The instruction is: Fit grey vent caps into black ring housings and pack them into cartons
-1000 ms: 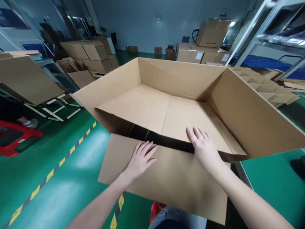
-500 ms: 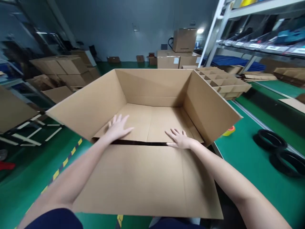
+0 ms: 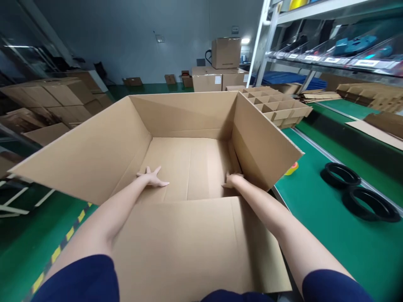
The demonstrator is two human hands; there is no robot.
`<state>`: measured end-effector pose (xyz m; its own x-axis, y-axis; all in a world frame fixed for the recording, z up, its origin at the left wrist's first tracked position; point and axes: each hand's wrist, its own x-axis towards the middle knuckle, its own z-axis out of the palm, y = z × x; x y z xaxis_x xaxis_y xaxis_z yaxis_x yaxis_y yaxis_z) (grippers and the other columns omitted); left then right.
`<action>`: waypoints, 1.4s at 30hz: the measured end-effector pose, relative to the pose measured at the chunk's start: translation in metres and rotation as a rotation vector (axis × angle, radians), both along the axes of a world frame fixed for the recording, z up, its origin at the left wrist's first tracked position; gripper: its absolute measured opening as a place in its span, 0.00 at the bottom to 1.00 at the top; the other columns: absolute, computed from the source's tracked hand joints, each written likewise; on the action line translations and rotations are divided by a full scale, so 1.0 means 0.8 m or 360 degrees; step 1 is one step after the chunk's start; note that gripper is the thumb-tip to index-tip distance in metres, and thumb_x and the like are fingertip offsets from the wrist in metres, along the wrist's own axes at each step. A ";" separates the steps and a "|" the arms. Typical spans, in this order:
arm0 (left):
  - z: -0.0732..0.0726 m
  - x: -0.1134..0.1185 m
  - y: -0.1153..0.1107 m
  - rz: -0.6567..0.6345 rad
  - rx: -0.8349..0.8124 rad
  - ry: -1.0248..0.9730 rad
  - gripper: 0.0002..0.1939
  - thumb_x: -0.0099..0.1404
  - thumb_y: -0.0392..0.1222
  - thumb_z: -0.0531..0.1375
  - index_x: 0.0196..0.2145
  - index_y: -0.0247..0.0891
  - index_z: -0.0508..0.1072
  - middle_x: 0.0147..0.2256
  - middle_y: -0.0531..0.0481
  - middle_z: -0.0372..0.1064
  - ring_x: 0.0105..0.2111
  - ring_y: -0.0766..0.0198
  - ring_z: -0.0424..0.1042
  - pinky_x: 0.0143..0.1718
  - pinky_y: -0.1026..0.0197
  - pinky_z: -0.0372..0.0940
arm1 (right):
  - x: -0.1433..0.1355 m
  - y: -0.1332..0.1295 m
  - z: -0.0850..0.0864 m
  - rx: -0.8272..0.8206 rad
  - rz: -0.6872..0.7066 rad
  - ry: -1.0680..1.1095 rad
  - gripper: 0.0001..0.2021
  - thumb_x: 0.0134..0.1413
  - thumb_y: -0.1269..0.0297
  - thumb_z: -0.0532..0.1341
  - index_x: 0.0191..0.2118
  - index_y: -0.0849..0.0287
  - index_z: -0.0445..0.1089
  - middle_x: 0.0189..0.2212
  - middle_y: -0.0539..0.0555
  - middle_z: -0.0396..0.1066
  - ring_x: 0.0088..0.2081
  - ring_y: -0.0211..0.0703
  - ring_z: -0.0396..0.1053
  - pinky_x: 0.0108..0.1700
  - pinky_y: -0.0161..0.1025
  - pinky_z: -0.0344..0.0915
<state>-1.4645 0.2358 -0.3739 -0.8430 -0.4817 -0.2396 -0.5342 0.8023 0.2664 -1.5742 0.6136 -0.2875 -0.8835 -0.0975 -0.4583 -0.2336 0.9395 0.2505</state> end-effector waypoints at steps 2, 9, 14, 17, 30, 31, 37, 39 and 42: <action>-0.007 -0.008 0.012 0.0043 0.0030 -0.0098 0.76 0.33 0.77 0.70 0.74 0.46 0.49 0.74 0.27 0.33 0.68 0.16 0.48 0.64 0.23 0.49 | -0.008 -0.004 -0.002 0.0031 0.0002 -0.0016 0.61 0.54 0.30 0.65 0.77 0.61 0.34 0.73 0.77 0.41 0.71 0.77 0.46 0.67 0.70 0.52; -0.023 -0.020 0.041 0.0099 0.0011 -0.0171 0.71 0.41 0.64 0.75 0.75 0.44 0.46 0.74 0.24 0.26 0.70 0.13 0.35 0.58 0.14 0.49 | -0.032 -0.009 -0.020 0.0104 0.0034 0.0057 0.63 0.53 0.28 0.63 0.76 0.51 0.23 0.74 0.74 0.20 0.73 0.82 0.34 0.64 0.76 0.51; 0.004 -0.010 0.076 -0.0465 -0.0016 0.0242 0.49 0.65 0.65 0.60 0.75 0.58 0.38 0.75 0.50 0.12 0.73 0.37 0.14 0.69 0.25 0.36 | -0.038 -0.012 -0.049 0.0190 -0.0084 0.0043 0.64 0.52 0.27 0.63 0.75 0.52 0.20 0.73 0.77 0.19 0.72 0.85 0.26 0.61 0.84 0.46; 0.015 -0.017 0.117 -0.1079 0.0027 0.0363 0.44 0.67 0.69 0.56 0.74 0.61 0.43 0.75 0.54 0.13 0.72 0.37 0.11 0.66 0.21 0.26 | -0.039 -0.014 -0.056 0.0159 -0.0115 0.0036 0.67 0.49 0.26 0.65 0.75 0.52 0.20 0.73 0.77 0.17 0.72 0.85 0.25 0.61 0.84 0.44; -0.017 -0.050 0.157 -0.1356 0.0476 -0.0051 0.72 0.44 0.67 0.74 0.74 0.57 0.35 0.75 0.49 0.15 0.72 0.37 0.11 0.64 0.23 0.19 | -0.031 -0.002 -0.055 0.0300 0.0285 -0.0001 0.80 0.33 0.21 0.68 0.75 0.58 0.17 0.72 0.80 0.15 0.72 0.87 0.27 0.65 0.79 0.39; -0.016 -0.050 0.144 -0.1216 0.0461 -0.0059 0.76 0.40 0.66 0.76 0.74 0.57 0.34 0.75 0.48 0.15 0.72 0.37 0.13 0.66 0.25 0.22 | -0.030 -0.003 -0.057 0.0308 0.0264 -0.0061 0.84 0.27 0.21 0.70 0.74 0.57 0.13 0.72 0.79 0.12 0.72 0.86 0.25 0.66 0.79 0.37; -0.030 -0.005 0.025 -0.0245 0.0206 -0.0306 0.82 0.39 0.72 0.73 0.74 0.41 0.27 0.70 0.27 0.05 0.70 0.20 0.16 0.63 0.17 0.33 | -0.029 -0.004 -0.064 0.0219 0.0192 -0.0171 0.94 0.11 0.25 0.75 0.71 0.57 0.07 0.70 0.77 0.05 0.70 0.87 0.15 0.67 0.78 0.33; -0.038 0.012 0.002 -0.0180 0.0148 -0.0328 0.78 0.43 0.74 0.69 0.75 0.41 0.29 0.71 0.28 0.07 0.71 0.26 0.17 0.68 0.25 0.33 | -0.028 -0.006 -0.060 0.0173 0.0160 -0.0196 0.93 0.13 0.28 0.77 0.72 0.55 0.08 0.70 0.75 0.04 0.70 0.86 0.13 0.67 0.79 0.34; -0.038 0.020 -0.005 -0.0174 0.0065 -0.0347 0.76 0.44 0.76 0.67 0.75 0.38 0.32 0.72 0.27 0.12 0.71 0.27 0.20 0.71 0.32 0.35 | -0.025 -0.009 -0.048 0.0057 0.0160 -0.0267 0.92 0.15 0.32 0.79 0.72 0.51 0.09 0.70 0.74 0.03 0.70 0.86 0.11 0.65 0.83 0.36</action>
<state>-1.4485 0.2317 -0.4041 -0.8159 -0.3765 -0.4389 -0.4932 0.8494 0.1881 -1.5940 0.6060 -0.3259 -0.7809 -0.1628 -0.6031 -0.3674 0.9005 0.2326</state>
